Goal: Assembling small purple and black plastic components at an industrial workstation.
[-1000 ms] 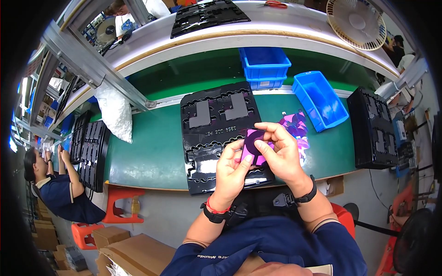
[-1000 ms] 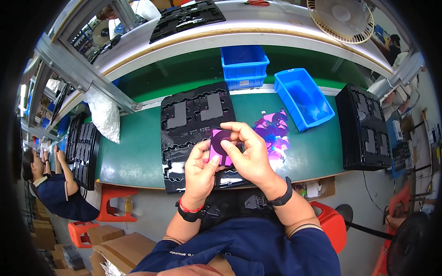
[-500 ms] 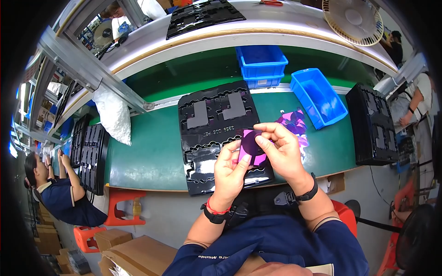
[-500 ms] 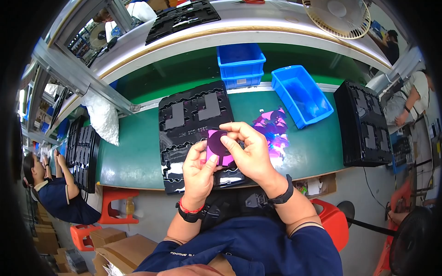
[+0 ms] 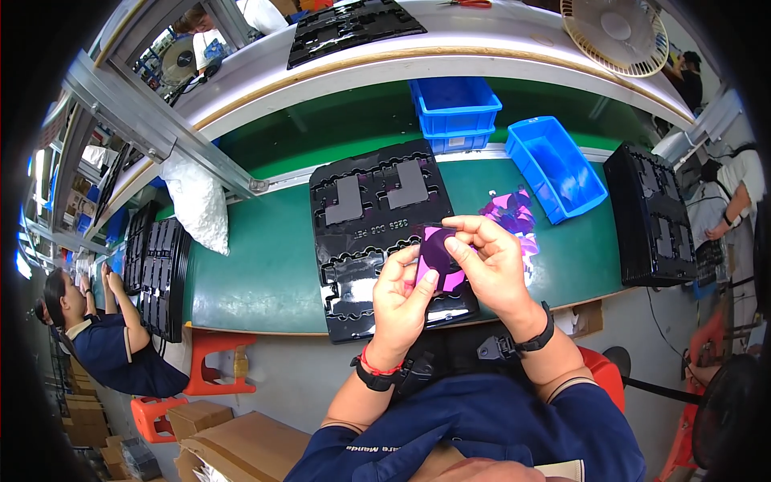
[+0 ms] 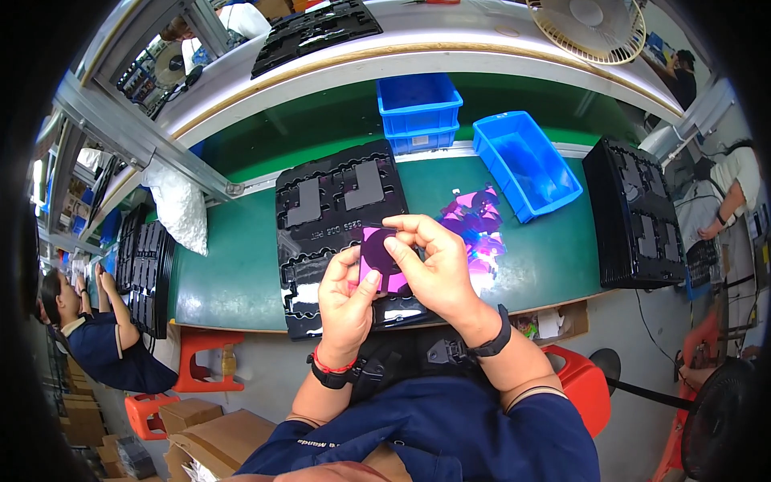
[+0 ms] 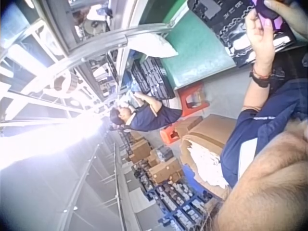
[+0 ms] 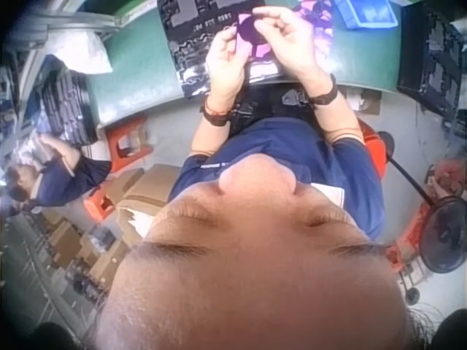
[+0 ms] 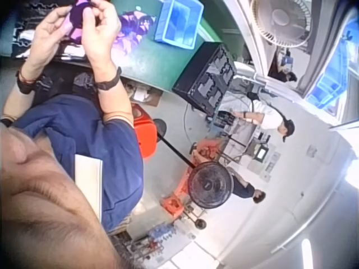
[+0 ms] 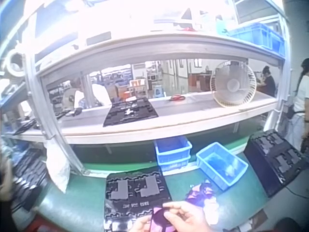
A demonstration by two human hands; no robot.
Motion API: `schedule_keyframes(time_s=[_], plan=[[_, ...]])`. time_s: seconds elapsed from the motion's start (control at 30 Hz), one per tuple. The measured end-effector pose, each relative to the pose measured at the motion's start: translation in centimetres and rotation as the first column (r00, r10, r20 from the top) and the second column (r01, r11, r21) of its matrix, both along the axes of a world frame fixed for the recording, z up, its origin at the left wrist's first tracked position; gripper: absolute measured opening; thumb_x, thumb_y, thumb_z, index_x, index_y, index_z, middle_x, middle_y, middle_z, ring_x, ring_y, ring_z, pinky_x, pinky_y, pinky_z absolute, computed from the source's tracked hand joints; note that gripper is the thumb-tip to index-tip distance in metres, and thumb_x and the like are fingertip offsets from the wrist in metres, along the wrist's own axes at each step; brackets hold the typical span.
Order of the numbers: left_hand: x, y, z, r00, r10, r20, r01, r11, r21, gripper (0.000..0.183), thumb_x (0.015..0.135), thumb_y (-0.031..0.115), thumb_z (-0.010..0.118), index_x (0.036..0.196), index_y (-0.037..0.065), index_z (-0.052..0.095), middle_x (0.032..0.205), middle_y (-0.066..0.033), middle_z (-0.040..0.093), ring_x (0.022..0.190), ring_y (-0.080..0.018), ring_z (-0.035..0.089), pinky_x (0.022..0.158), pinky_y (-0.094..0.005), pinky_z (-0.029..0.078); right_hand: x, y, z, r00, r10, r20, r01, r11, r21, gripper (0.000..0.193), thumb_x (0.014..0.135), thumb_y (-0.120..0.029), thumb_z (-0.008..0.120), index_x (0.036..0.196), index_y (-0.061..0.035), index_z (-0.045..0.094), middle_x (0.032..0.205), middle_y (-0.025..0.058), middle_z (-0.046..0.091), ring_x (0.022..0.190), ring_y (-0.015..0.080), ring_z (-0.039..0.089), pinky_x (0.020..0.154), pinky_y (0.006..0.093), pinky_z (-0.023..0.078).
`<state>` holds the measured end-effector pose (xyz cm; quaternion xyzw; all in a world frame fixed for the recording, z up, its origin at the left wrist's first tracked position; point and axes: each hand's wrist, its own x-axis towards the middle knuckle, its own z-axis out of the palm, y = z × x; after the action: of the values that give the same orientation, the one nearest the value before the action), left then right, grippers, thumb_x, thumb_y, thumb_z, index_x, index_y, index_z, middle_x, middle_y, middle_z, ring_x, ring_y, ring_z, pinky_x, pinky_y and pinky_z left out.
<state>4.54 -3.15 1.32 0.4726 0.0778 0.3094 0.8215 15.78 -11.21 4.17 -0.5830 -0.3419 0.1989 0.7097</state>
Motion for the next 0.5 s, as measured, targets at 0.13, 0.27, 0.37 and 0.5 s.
schedule_keyframes(time_s=[0.13, 0.27, 0.37, 0.5], plan=[[0.05, -0.07, 0.09, 1.000, 0.020, -0.011, -0.020, 1.000, 0.009, 0.034, 0.088, -0.003, 0.051, 0.119, -0.005, 0.040, 0.108, -0.0128, 0.057, 0.094, -0.0132, 0.057, 0.079, -0.0247, 0.049, 0.00, -0.06, 0.21, 1.000, 0.008, 0.012, -0.007, 1.000, -0.019, 0.021, 0.083, 0.001, 0.059, 0.104, 0.0030, 0.058, 0.075, -0.0013, 0.056, 0.069, 0.0029, 0.051, 0.061, 0.0174, 0.041], [-0.01, -0.06, 0.04, 0.999, 0.029, -0.016, -0.029, 0.999, 0.018, 0.034, 0.088, -0.002, 0.052, 0.119, -0.005, 0.040, 0.105, -0.0122, 0.058, 0.092, -0.0125, 0.058, 0.079, -0.0242, 0.049, -0.03, -0.03, 0.14, 1.000, 0.007, 0.018, -0.007, 1.000, -0.009, 0.021, 0.083, 0.001, 0.059, 0.104, 0.0032, 0.058, 0.076, -0.0009, 0.057, 0.068, 0.0027, 0.051, 0.060, 0.0171, 0.041], [0.04, -0.17, 0.19, 0.999, 0.039, -0.019, -0.039, 0.999, 0.006, 0.034, 0.087, -0.002, 0.052, 0.119, -0.004, 0.040, 0.104, -0.0120, 0.059, 0.091, -0.0122, 0.058, 0.078, -0.0240, 0.049, -0.06, -0.01, 0.12, 1.000, 0.007, 0.015, -0.007, 1.000, -0.010, 0.021, 0.083, 0.001, 0.059, 0.104, 0.0033, 0.057, 0.076, -0.0005, 0.058, 0.069, 0.0030, 0.051, 0.061, 0.0173, 0.042], [0.11, -0.24, 0.23, 0.999, 0.046, -0.015, -0.046, 0.999, 0.004, 0.034, 0.087, -0.001, 0.053, 0.119, -0.005, 0.040, 0.105, -0.0124, 0.058, 0.091, -0.0122, 0.058, 0.078, -0.0239, 0.049, -0.09, 0.04, 0.05, 1.000, 0.007, 0.011, -0.007, 1.000, 0.008, 0.021, 0.083, 0.001, 0.059, 0.104, 0.0035, 0.057, 0.077, -0.0002, 0.058, 0.070, 0.0033, 0.052, 0.061, 0.0176, 0.042]])
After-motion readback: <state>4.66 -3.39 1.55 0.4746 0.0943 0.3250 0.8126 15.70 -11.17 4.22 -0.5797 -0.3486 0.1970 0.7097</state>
